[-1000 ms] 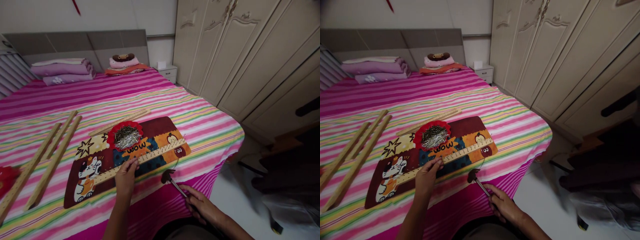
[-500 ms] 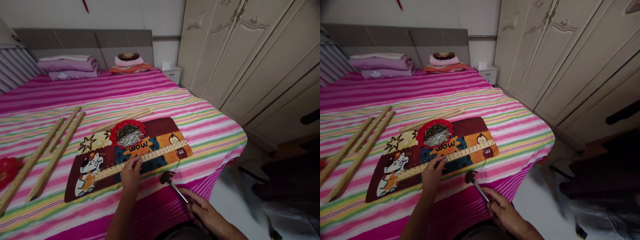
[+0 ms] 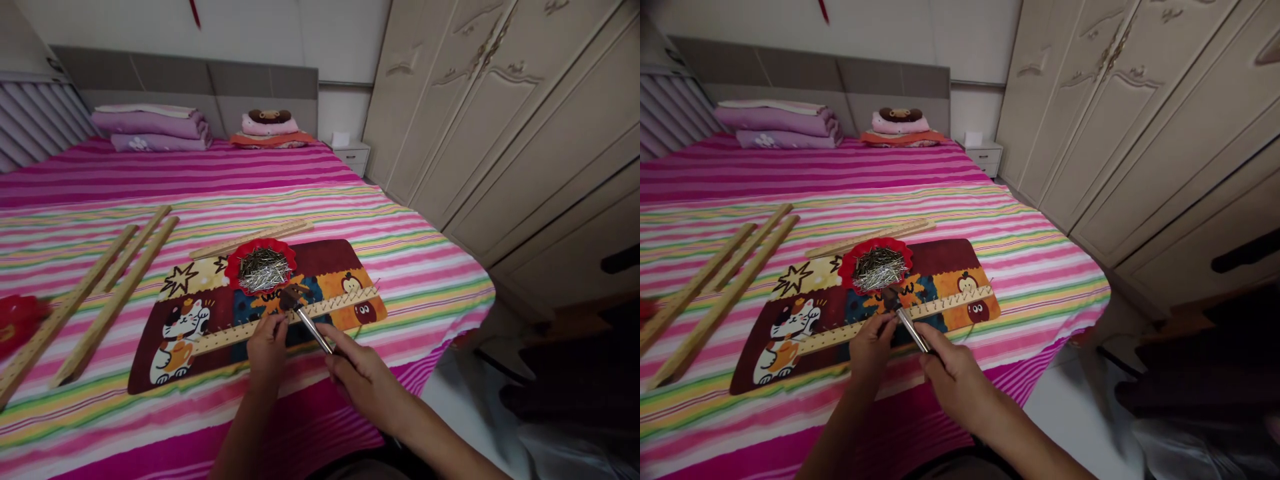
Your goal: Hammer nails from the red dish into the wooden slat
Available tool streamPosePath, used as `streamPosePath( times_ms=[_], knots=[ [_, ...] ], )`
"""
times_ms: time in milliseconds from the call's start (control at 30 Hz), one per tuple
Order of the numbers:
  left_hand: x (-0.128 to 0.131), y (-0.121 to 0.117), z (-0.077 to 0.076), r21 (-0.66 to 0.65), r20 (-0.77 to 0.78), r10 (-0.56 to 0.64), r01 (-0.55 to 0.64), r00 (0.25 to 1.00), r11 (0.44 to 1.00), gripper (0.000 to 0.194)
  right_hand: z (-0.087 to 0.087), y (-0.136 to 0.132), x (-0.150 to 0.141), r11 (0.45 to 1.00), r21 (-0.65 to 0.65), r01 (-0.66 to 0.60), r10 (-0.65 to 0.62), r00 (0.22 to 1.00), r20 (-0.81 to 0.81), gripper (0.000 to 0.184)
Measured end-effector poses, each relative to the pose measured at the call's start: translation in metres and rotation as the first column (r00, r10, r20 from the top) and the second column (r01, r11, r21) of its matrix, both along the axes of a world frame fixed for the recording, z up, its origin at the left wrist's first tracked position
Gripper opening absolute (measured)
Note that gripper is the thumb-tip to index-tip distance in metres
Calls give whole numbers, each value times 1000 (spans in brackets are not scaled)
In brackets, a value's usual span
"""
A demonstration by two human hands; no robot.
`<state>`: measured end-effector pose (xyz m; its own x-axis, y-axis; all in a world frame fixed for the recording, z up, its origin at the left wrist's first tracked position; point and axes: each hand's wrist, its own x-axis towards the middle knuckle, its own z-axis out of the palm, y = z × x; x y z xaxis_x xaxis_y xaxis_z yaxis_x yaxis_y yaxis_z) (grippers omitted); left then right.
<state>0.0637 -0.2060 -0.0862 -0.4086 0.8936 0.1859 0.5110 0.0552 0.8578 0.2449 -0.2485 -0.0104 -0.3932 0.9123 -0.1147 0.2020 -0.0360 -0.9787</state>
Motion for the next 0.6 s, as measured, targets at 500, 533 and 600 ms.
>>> streamPosePath(
  times_ms=[500,533,600],
  knots=[
    [-2,-2,13,-42,-53,-11,9,999,999,18,-35,-41,57,936,-349,46,-51,999,-6,60],
    [-5,-2,19,-43,-84,-14,11,996,999,20,-47,-44,61,920,-389,51,-57,998,-5,63],
    [-14,3,33,-38,-164,4,-10,986,999,22,-70,-48,66,890,-447,91,-102,995,-1,68]
  ],
)
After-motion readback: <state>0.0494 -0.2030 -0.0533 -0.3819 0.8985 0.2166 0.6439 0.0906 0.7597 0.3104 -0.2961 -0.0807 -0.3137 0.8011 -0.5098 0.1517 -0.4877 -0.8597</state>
